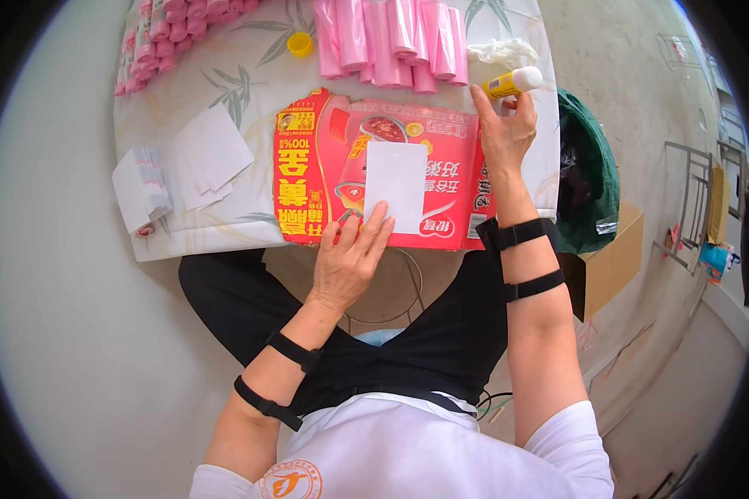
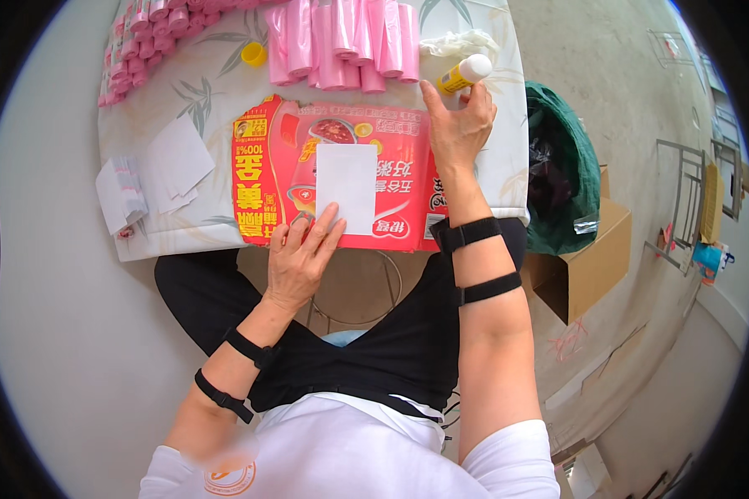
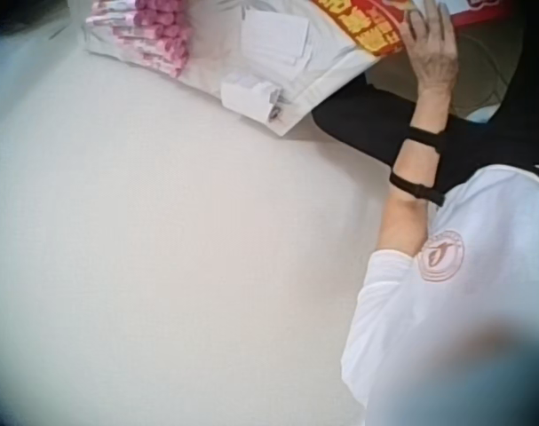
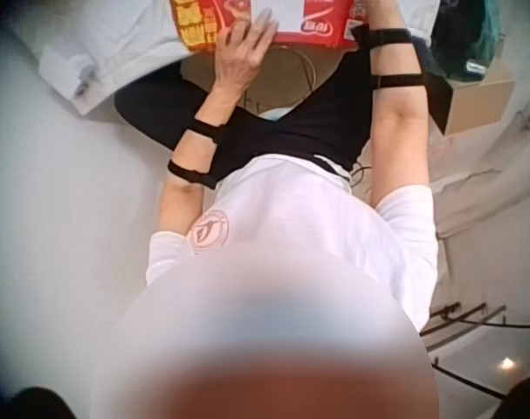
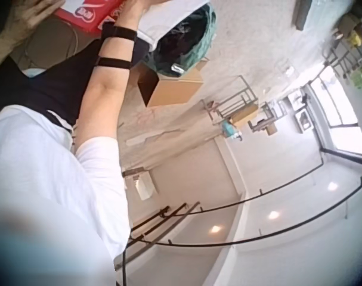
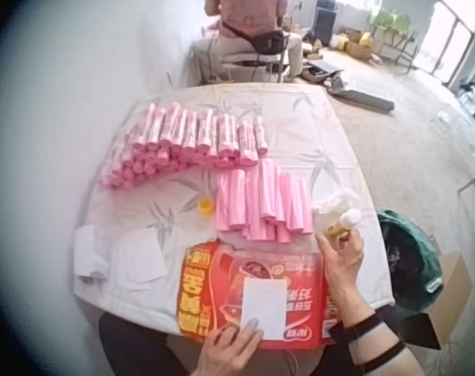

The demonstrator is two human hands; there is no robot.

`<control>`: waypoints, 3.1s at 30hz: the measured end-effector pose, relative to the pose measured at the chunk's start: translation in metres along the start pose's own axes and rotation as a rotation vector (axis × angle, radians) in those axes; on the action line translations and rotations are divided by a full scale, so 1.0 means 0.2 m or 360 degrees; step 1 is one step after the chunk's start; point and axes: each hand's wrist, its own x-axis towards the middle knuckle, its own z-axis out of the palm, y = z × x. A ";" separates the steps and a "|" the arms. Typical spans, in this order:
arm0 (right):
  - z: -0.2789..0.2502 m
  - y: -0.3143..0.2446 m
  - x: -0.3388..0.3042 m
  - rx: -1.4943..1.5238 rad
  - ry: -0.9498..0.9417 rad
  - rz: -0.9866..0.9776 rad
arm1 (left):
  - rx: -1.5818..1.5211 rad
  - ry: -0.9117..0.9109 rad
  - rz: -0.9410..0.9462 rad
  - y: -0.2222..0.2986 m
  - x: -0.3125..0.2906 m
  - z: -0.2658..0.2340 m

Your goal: The recorder applies paper labels to pink tubes using a glue stick and organizes them on the table.

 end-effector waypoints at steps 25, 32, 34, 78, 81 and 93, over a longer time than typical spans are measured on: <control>-0.31 -0.67 -0.30 0.0208 -0.1157 -0.1037 | -0.0339 -0.0202 -0.0078 -0.01 0.01 -0.02; -0.19 -0.68 -0.28 0.0120 -0.1075 -0.1268 | -0.0416 -0.0223 -0.0093 -0.01 0.01 -0.03; -0.17 -0.68 -0.26 0.0128 -0.1010 -0.1339 | -0.0359 -0.0201 -0.0087 -0.02 0.01 -0.03; -0.19 -0.65 -0.24 0.0031 -0.0865 -0.1179 | -0.0295 -0.0371 -0.0089 0.00 0.04 -0.08; -0.19 -0.67 -0.28 0.0095 -0.0855 -0.1170 | -0.0378 -0.0307 -0.0130 -0.01 0.03 -0.07; -0.30 -0.52 -0.23 0.0000 -0.0883 -0.1054 | -0.0431 -0.0216 -0.0139 0.00 0.04 -0.07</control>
